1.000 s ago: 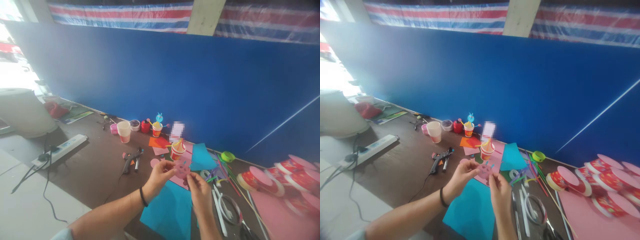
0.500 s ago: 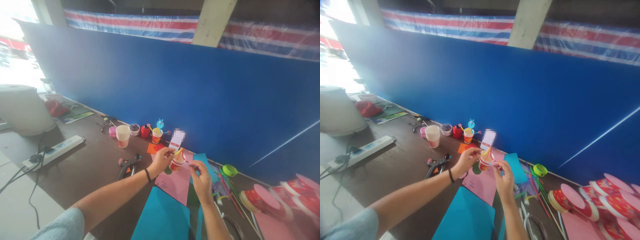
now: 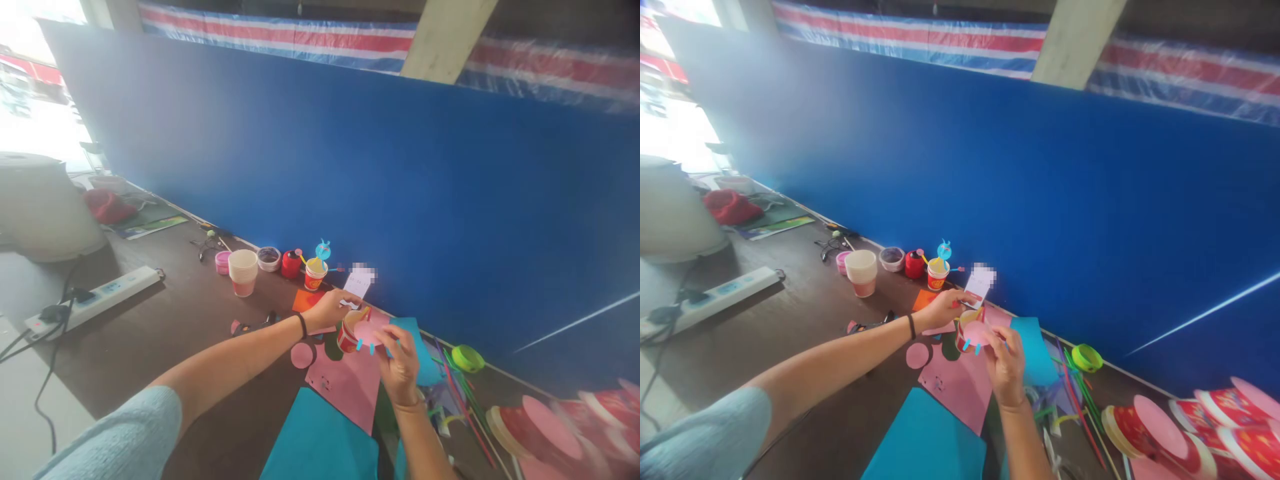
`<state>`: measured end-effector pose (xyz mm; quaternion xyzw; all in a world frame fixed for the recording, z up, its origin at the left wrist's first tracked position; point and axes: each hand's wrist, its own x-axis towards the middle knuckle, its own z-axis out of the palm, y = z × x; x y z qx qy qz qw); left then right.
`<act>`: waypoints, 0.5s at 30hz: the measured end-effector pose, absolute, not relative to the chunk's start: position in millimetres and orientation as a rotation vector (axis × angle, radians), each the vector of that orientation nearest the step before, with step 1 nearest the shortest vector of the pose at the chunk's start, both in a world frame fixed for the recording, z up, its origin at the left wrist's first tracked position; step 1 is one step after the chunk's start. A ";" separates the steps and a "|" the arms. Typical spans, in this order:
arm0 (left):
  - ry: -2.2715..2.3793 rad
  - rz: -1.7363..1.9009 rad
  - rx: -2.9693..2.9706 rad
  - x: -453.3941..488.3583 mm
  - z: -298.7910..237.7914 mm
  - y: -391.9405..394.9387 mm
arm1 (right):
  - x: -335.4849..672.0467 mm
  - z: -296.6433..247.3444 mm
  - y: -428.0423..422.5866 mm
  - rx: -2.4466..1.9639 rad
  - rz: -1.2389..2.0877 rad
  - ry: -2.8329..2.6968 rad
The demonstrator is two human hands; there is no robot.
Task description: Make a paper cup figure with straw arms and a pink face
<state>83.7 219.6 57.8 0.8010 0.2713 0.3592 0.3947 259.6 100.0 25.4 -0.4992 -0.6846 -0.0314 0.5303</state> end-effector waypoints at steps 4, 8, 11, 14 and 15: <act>0.676 0.817 1.930 83.8 59.6 223.7 | 260.1 24.5 109.7 -1.285 0.059 -1.548; 0.620 0.760 1.893 87.5 64.1 226.1 | 262.6 27.1 120.7 -1.409 0.279 -1.415; 0.608 0.726 1.849 92.4 64.7 227.7 | 264.7 30.6 126.0 -1.445 0.453 -1.362; 0.605 0.701 1.821 95.9 63.9 228.9 | 265.9 35.0 129.8 -1.447 0.562 -1.332; 0.606 0.696 1.818 96.3 63.8 228.9 | 265.9 36.5 131.1 -1.445 0.587 -1.324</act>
